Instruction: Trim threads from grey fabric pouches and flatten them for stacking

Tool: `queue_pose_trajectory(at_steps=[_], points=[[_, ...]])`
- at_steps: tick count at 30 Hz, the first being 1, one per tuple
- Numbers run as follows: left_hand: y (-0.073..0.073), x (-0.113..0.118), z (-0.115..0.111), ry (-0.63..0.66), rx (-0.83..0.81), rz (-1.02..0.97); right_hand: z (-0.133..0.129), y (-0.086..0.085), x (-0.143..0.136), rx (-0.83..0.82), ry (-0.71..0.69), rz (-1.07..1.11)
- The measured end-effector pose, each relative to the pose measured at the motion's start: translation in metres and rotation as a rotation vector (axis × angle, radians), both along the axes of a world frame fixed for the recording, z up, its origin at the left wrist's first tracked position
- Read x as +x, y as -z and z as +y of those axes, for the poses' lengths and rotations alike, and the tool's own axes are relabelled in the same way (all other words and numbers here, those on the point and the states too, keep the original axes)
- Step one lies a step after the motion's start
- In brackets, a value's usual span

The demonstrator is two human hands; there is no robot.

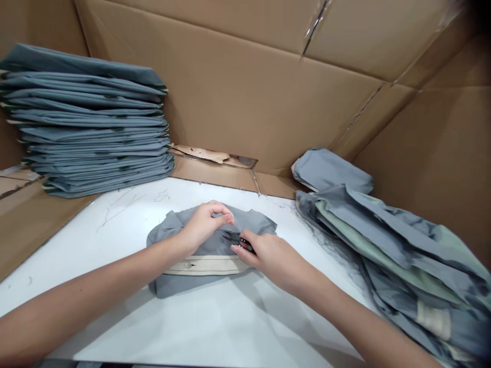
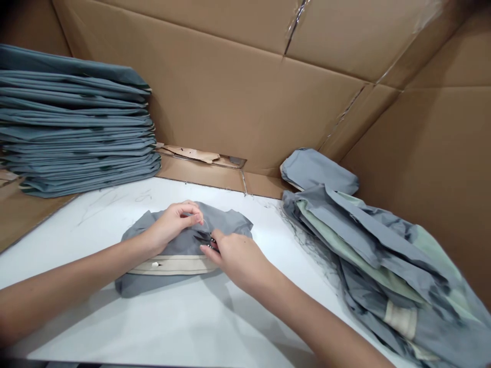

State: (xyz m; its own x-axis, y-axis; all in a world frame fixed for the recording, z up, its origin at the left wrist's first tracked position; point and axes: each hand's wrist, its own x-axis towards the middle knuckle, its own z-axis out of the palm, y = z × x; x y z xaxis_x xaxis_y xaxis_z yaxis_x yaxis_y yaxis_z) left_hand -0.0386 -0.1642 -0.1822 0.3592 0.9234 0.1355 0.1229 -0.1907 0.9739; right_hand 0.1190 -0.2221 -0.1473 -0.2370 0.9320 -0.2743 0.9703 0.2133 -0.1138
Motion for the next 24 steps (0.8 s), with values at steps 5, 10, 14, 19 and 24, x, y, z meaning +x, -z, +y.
queue_pose_trajectory(at_steps=[5, 10, 14, 19, 24], points=[[0.001, 0.0, 0.001, 0.025, 0.01, -0.011, 0.004, 0.004, 0.0, 0.01, -0.016, -0.01], [-0.001, -0.001, 0.001, 0.012, 0.01, -0.012, 0.002, 0.009, 0.002, 0.073, -0.001, -0.047], [-0.002, 0.0, 0.001, -0.02, -0.041, -0.033, -0.006, 0.009, 0.006, 0.002, 0.084, -0.047], [-0.002, 0.001, 0.0, -0.017, -0.062, -0.066, -0.007, 0.005, 0.007, -0.06, 0.121, 0.04], [-0.003, 0.0, -0.001, -0.007, -0.093, -0.065, -0.002, 0.005, 0.004, -0.077, 0.134, 0.103]])
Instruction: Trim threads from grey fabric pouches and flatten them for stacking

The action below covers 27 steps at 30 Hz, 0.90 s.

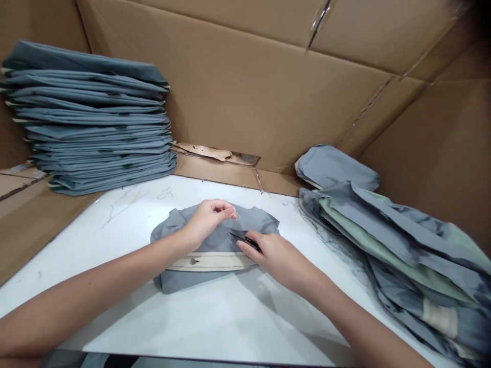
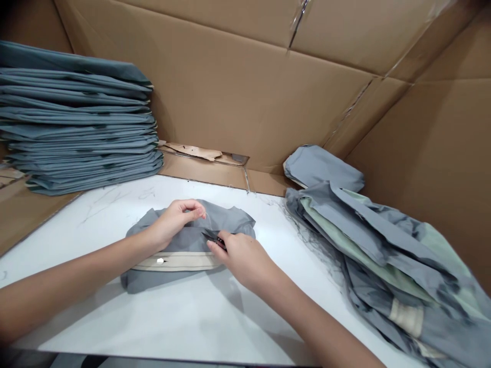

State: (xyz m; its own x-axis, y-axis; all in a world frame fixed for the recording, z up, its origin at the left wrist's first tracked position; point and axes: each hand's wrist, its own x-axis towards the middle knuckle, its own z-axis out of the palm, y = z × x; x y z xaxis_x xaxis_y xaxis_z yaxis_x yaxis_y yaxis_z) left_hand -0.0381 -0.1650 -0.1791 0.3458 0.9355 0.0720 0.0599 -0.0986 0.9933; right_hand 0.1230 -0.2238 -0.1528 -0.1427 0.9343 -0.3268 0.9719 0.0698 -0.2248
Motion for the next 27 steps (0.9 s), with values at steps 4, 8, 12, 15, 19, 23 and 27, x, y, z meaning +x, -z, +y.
queue_pose_trajectory(at_steps=[4, 8, 12, 15, 19, 23, 27], points=[[0.0, -0.001, 0.0, 0.004, -0.009, -0.008, 0.003, 0.003, -0.001, -0.012, -0.032, 0.036], [0.001, -0.001, 0.001, 0.013, -0.007, -0.025, 0.002, 0.004, 0.001, -0.036, -0.009, 0.017], [0.002, 0.0, 0.001, 0.016, -0.021, -0.027, -0.002, 0.002, 0.003, -0.081, 0.004, 0.062], [0.002, 0.0, 0.002, 0.017, -0.02, -0.032, -0.001, 0.002, 0.0, -0.066, 0.005, 0.083], [0.005, 0.0, 0.004, -0.02, -0.032, -0.035, 0.004, 0.001, -0.008, -0.046, 0.008, 0.062], [0.009, -0.001, 0.006, -0.036, -0.055, -0.037, 0.003, 0.0, -0.007, -0.065, 0.012, 0.054], [0.01, 0.0, 0.007, -0.043, -0.065, -0.024, 0.0, 0.001, 0.0, -0.084, 0.033, 0.061]])
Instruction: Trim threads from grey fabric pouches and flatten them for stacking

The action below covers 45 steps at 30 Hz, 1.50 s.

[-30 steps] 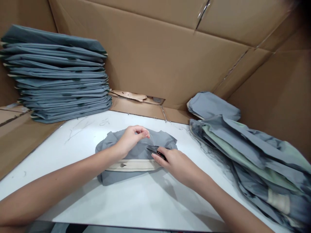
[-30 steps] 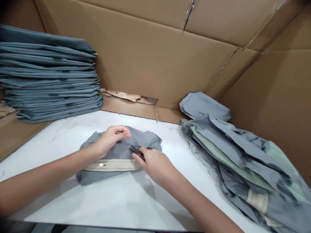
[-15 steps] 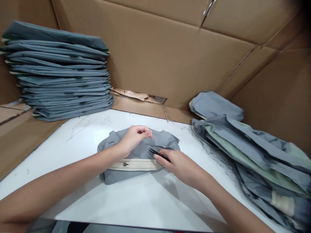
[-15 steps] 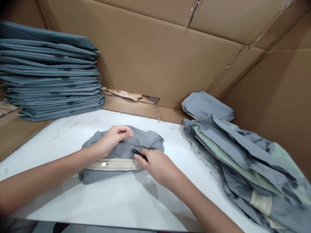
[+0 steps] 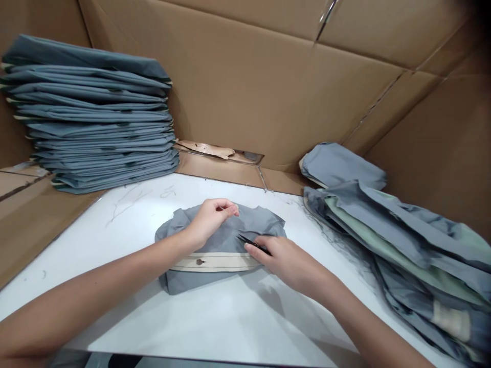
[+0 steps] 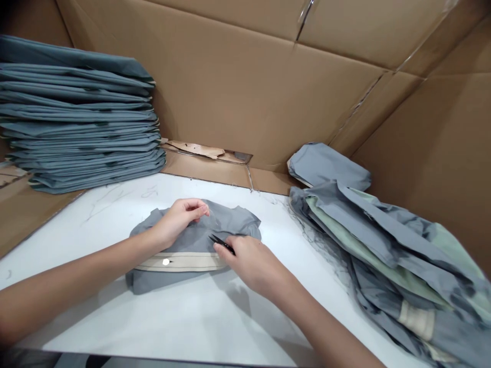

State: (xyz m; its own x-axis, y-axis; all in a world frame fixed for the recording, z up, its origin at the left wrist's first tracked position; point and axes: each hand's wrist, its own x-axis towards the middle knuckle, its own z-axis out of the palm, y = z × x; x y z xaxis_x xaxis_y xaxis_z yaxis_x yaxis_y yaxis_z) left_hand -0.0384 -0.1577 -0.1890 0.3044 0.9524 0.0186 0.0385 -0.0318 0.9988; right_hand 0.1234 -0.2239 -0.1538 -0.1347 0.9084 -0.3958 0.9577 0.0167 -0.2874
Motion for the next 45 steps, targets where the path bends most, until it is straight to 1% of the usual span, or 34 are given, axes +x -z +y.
queue_pose_trajectory(at_steps=[3, 9, 17, 20, 23, 25, 26, 28, 30, 32, 34, 36, 38, 40, 42, 43, 45], points=[[0.001, 0.0, 0.0, 0.004, -0.009, -0.002, 0.0, -0.001, -0.001, 0.006, 0.002, 0.006], [0.004, 0.0, 0.001, 0.007, -0.041, -0.043, 0.006, -0.004, -0.012, 0.026, -0.034, -0.023], [0.004, 0.0, 0.001, 0.013, -0.056, -0.051, 0.008, 0.008, -0.01, 0.067, -0.023, -0.026], [0.005, -0.001, 0.001, 0.023, -0.034, -0.024, 0.009, 0.011, -0.007, 0.087, -0.012, 0.019], [0.005, 0.0, 0.0, 0.078, 0.052, 0.093, 0.009, 0.011, 0.001, 0.14, 0.005, 0.064], [0.002, -0.001, 0.0, 0.085, 0.175, 0.207, 0.008, 0.009, 0.01, 0.198, 0.038, 0.051], [-0.001, -0.003, 0.0, 0.064, 0.26, 0.279, 0.008, 0.007, 0.014, 0.231, 0.064, 0.031], [-0.009, -0.009, 0.003, -0.008, 0.462, 0.468, 0.006, 0.003, 0.021, 0.297, 0.116, -0.016], [-0.017, -0.018, 0.009, -0.061, 0.646, 0.719, 0.006, -0.001, 0.023, 0.343, 0.145, -0.049], [-0.021, -0.028, 0.017, -0.071, 0.74, 0.943, 0.01, -0.003, 0.02, 0.354, 0.118, -0.042], [-0.021, -0.035, 0.024, -0.04, 0.729, 1.072, 0.019, -0.003, 0.013, 0.342, 0.034, -0.002], [-0.018, -0.037, 0.027, 0.006, 0.689, 1.12, 0.031, -0.001, 0.006, 0.316, -0.055, 0.03], [-0.016, -0.035, 0.025, 0.038, 0.683, 1.148, 0.044, 0.002, 0.001, 0.271, -0.09, 0.046], [-0.016, -0.032, 0.019, 0.058, 0.687, 1.187, 0.053, 0.005, 0.001, 0.205, -0.09, 0.116], [-0.019, -0.028, 0.011, 0.087, 0.675, 1.218, 0.058, 0.005, 0.005, 0.142, -0.07, 0.255], [-0.021, -0.026, 0.007, 0.106, 0.667, 1.211, 0.058, 0.005, 0.008, 0.113, -0.053, 0.33], [-0.024, -0.022, 0.0, 0.154, 0.65, 1.13, 0.056, 0.003, 0.013, 0.085, -0.009, 0.446]])
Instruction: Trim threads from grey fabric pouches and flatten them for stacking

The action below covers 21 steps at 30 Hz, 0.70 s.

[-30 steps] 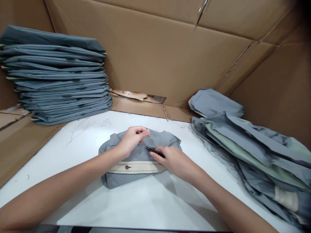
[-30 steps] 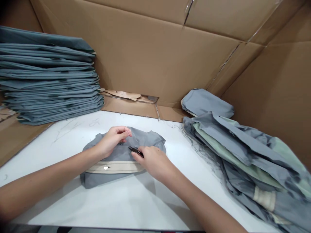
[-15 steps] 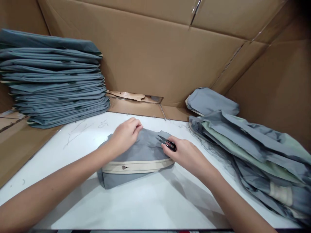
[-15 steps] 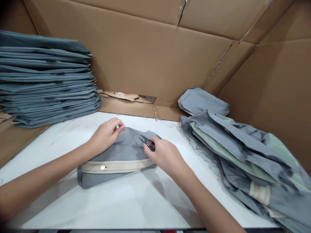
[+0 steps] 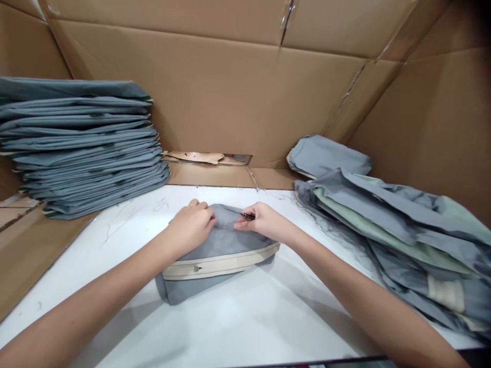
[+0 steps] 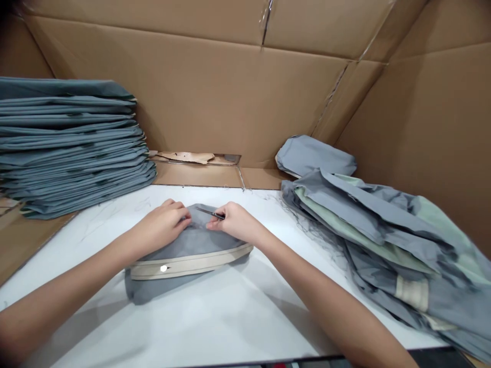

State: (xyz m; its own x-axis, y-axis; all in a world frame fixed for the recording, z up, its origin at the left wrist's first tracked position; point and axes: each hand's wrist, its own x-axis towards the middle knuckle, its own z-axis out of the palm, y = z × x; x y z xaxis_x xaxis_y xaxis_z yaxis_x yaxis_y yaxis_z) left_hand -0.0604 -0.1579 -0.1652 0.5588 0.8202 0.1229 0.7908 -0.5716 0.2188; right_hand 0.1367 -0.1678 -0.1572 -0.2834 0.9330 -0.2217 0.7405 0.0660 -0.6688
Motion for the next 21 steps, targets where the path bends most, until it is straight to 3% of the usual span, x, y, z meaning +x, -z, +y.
queue_pose_trajectory(at_steps=[4, 7, 9, 15, 17, 21], points=[[0.002, 0.012, -0.011, 0.097, -0.106, -0.143, -0.007, 0.001, 0.005, 0.049, 0.073, 0.058], [0.01, 0.022, -0.017, 0.114, -0.047, -0.094, -0.01, 0.005, 0.006, 0.1, 0.096, 0.027], [0.018, 0.026, -0.022, 0.126, 0.082, -0.051, -0.011, 0.006, 0.008, 0.14, 0.097, -0.009], [0.038, 0.022, -0.038, 0.328, 0.798, -0.012, -0.025, -0.006, 0.022, 0.155, 0.085, -0.067], [0.041, 0.02, -0.041, 0.393, 0.892, -0.018, -0.034, -0.014, 0.031, 0.192, 0.109, -0.085], [0.039, 0.021, -0.044, 0.426, 0.928, -0.024, -0.058, -0.026, 0.048, 0.197, 0.093, -0.268]])
